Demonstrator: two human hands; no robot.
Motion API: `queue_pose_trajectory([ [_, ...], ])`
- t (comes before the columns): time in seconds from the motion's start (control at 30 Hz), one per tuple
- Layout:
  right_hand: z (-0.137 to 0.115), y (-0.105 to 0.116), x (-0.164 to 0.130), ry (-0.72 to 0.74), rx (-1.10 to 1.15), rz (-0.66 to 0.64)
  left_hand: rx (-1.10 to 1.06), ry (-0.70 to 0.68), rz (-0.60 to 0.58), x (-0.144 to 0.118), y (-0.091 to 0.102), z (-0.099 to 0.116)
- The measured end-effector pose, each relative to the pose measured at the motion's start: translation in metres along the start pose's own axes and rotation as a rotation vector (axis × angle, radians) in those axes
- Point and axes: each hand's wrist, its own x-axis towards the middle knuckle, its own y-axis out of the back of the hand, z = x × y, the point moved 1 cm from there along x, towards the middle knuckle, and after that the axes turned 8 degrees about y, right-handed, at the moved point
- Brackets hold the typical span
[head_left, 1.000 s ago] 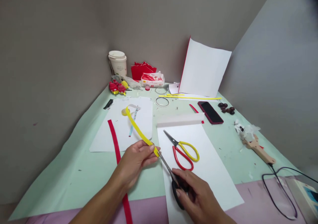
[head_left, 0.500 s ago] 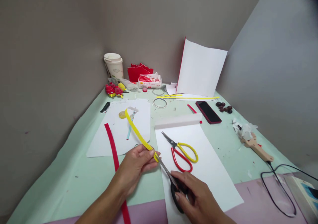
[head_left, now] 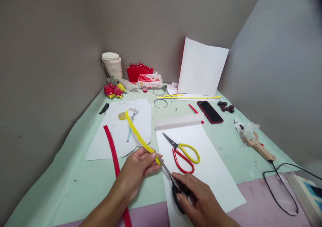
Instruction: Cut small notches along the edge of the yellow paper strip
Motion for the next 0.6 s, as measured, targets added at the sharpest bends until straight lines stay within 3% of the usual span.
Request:
queue_pose_trajectory([
  [0.6,-0.0037,0.0013,0.0017,-0.023,-0.009,0.032,-0.007,-0.003,0.013,-0.0019,-0.0013,-0.0004],
])
